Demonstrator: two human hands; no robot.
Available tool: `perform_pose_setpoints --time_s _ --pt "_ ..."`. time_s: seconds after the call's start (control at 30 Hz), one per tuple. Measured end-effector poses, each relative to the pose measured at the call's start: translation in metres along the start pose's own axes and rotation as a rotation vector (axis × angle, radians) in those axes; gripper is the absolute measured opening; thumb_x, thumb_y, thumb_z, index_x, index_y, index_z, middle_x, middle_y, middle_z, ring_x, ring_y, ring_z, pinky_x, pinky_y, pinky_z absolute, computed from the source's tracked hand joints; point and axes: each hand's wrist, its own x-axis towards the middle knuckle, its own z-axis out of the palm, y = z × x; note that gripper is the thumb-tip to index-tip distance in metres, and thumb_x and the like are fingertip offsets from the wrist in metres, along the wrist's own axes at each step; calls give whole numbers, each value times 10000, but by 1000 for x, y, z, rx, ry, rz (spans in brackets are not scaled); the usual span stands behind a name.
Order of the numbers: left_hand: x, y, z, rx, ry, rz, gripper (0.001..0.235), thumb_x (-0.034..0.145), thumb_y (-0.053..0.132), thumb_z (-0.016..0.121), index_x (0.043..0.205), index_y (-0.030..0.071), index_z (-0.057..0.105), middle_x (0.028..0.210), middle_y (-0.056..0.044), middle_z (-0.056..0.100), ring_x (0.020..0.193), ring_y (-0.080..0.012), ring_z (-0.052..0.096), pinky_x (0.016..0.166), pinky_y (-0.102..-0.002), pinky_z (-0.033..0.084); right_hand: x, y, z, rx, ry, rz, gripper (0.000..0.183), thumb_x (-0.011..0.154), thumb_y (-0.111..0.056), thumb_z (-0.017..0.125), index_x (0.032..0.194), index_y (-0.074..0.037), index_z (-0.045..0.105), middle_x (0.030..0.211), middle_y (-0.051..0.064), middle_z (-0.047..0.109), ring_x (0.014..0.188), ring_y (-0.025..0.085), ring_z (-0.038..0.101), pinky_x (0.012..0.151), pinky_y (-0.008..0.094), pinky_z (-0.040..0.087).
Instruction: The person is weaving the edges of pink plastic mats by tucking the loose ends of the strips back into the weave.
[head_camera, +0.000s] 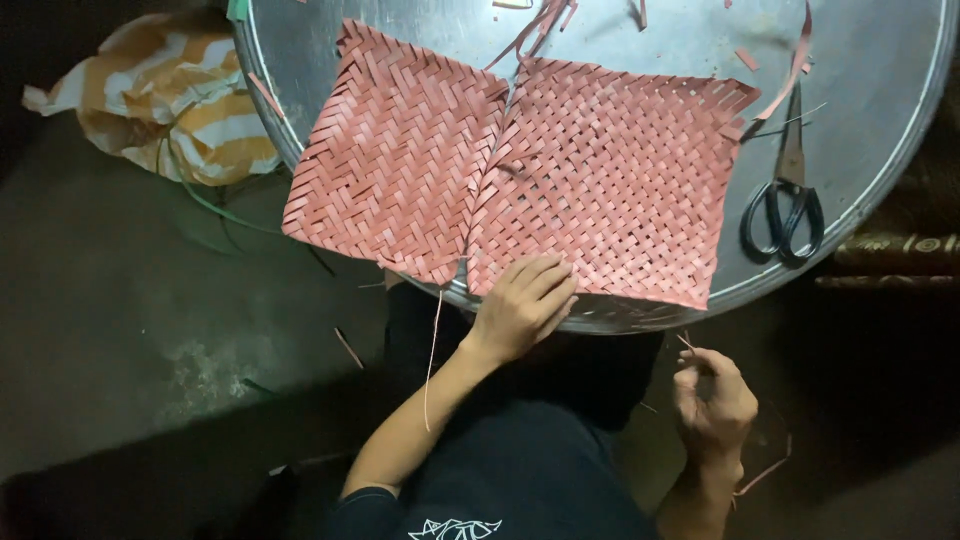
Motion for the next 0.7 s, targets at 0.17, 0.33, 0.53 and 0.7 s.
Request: perform_pose_setpoints --time_s 0.17,0.33,0.53,0.7 --pt "-4 -2 4 16 8 -8 164 794 89 590 912 -25 599 918 -145 601 887 -266 559 818 -358 447 16 -11 -1 14 -37 -43 143 787 85 511 921 36 530 828 123 574 690 211 564 637 276 457" --pt "-5 -5 1 -6 40 -11 168 790 70 579 906 -51 589 926 -167 598 891 -284 568 811 -362 458 23 -13 4 55 -85 -102 150 821 8 514 970 21 514 858 136 575 690 182 562 616 252 455" --pt "-5 -5 0 -1 79 -6 159 787 71 577 889 -50 591 896 -158 602 866 -269 570 805 -346 466 34 -27 9 0 -76 -103 138 778 46 550 916 46 543 834 148 586 705 216 571 658 278 466" --pt "-6 -6 2 14 81 -6 165 788 77 577 893 -49 595 902 -157 605 872 -265 573 808 -344 470 36 -27 9 10 -106 -87 132 788 19 531 919 31 541 824 134 583 694 212 566 634 278 458"
